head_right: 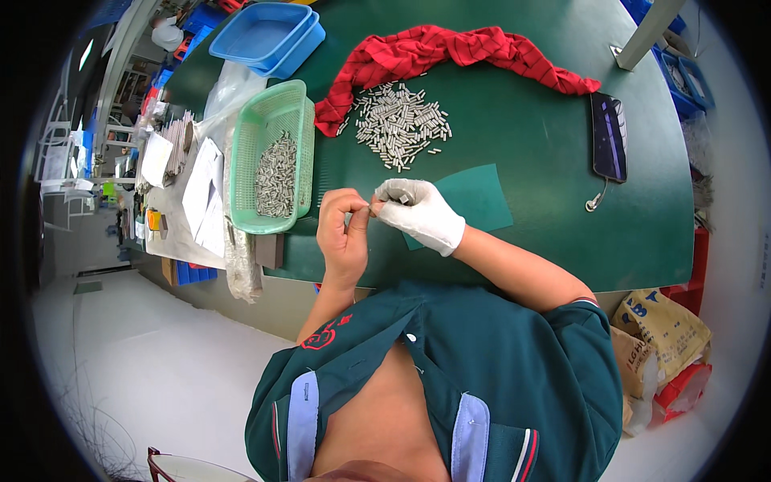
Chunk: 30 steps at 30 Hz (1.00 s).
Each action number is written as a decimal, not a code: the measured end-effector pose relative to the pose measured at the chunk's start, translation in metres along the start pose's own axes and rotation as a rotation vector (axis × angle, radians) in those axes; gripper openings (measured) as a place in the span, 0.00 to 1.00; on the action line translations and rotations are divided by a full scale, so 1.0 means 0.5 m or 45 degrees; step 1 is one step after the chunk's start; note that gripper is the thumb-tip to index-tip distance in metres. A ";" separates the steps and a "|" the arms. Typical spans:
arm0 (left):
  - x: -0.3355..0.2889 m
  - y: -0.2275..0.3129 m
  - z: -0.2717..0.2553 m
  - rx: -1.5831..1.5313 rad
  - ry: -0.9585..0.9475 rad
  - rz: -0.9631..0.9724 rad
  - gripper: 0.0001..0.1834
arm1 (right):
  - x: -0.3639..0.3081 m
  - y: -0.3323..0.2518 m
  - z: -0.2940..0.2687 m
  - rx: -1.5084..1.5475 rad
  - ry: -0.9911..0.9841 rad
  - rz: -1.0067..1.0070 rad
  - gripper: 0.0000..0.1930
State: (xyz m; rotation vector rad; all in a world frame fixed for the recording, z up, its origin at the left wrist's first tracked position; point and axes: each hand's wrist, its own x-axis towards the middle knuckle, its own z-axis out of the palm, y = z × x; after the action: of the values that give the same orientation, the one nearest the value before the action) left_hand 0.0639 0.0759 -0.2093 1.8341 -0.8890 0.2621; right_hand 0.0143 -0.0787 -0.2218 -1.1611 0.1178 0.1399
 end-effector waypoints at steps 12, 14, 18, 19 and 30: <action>-0.009 0.006 0.000 -0.129 0.005 -0.153 0.05 | -0.005 -0.001 0.001 0.029 -0.009 -0.076 0.06; -0.015 -0.001 0.003 -0.204 0.008 -0.246 0.04 | -0.002 -0.015 -0.008 0.062 0.135 -0.112 0.06; -0.041 -0.030 0.027 -0.037 -0.051 -0.341 0.04 | 0.025 0.000 -0.034 0.478 0.071 -0.350 0.26; -0.051 -0.039 0.035 0.081 -0.090 -0.384 0.05 | 0.028 0.000 -0.037 0.488 0.086 -0.338 0.26; -0.076 -0.053 0.071 0.526 -0.205 -0.189 0.07 | 0.037 0.012 -0.039 0.721 0.046 -0.271 0.23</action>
State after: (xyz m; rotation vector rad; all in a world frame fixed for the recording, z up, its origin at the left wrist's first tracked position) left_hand 0.0477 0.0672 -0.2648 2.3202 -0.8467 0.2182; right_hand 0.0313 -0.0934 -0.2380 -0.6046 0.0587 -0.1008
